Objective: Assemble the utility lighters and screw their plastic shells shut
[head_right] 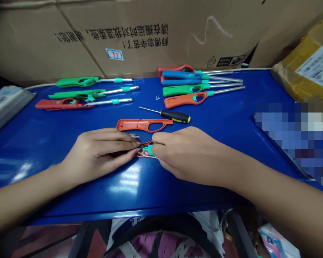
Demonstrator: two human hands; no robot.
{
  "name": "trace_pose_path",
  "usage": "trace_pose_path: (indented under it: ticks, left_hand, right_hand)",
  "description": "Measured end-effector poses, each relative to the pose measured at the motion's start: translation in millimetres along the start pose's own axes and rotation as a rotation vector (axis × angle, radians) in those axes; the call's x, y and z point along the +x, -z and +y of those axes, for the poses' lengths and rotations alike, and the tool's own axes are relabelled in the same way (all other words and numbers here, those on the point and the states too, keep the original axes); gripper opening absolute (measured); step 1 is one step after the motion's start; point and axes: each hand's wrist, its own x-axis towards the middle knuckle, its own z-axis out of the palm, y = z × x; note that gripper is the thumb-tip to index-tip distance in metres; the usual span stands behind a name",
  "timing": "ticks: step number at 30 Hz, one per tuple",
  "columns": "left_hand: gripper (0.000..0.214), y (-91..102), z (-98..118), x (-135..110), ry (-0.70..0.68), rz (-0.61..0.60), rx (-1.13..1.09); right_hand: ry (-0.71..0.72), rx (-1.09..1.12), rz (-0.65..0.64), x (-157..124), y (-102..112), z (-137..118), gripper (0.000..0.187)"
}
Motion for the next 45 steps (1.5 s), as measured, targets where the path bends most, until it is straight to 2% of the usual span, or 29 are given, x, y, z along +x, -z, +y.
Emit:
trace_pose_path:
  ticks: [8,12,17,22,26,31,35,39,45]
  left_hand:
    - [0.022,14.6,0.7,-0.3,0.015,-0.194,-0.019]
    - [0.022,16.2,2.2,-2.1,-0.001,-0.253,0.048]
    - [0.024,15.5,2.9,-1.3,-0.024,-0.232,0.071]
    - [0.038,15.8,1.3,-1.4,0.009,-0.217,0.017]
    - [0.036,15.6,0.3,-1.1,-0.005,-0.25,0.023]
    - [0.03,14.2,2.7,-0.6,-0.084,-0.297,0.184]
    - [0.029,13.5,6.4,-1.8,-0.138,-0.275,0.307]
    - [0.028,12.6,7.6,-4.1,-0.147,-0.272,0.306]
    - [0.027,11.1,7.0,-5.0,-0.187,-0.227,0.307]
  right_hand:
    - [0.037,-0.046,0.026,-0.9,-1.0,3.1,0.014]
    - [0.067,-0.086,0.015,-0.5,-2.0,2.7,0.017]
    - [0.068,-0.097,0.002,-0.4,-3.3,1.9,0.02]
    - [0.082,-0.132,-0.009,-0.1,-4.4,1.1,0.021]
    - [0.077,-0.138,-0.024,1.0,-3.5,0.4,0.021]
    - [0.064,-0.123,-0.035,1.3,-1.3,0.1,0.021]
    - [0.07,-0.12,-0.046,0.0,1.8,0.2,0.024]
    - [0.067,-0.101,-0.042,-1.9,3.6,0.7,0.025]
    - [-0.039,0.023,-0.052,-4.9,4.1,2.5,0.023]
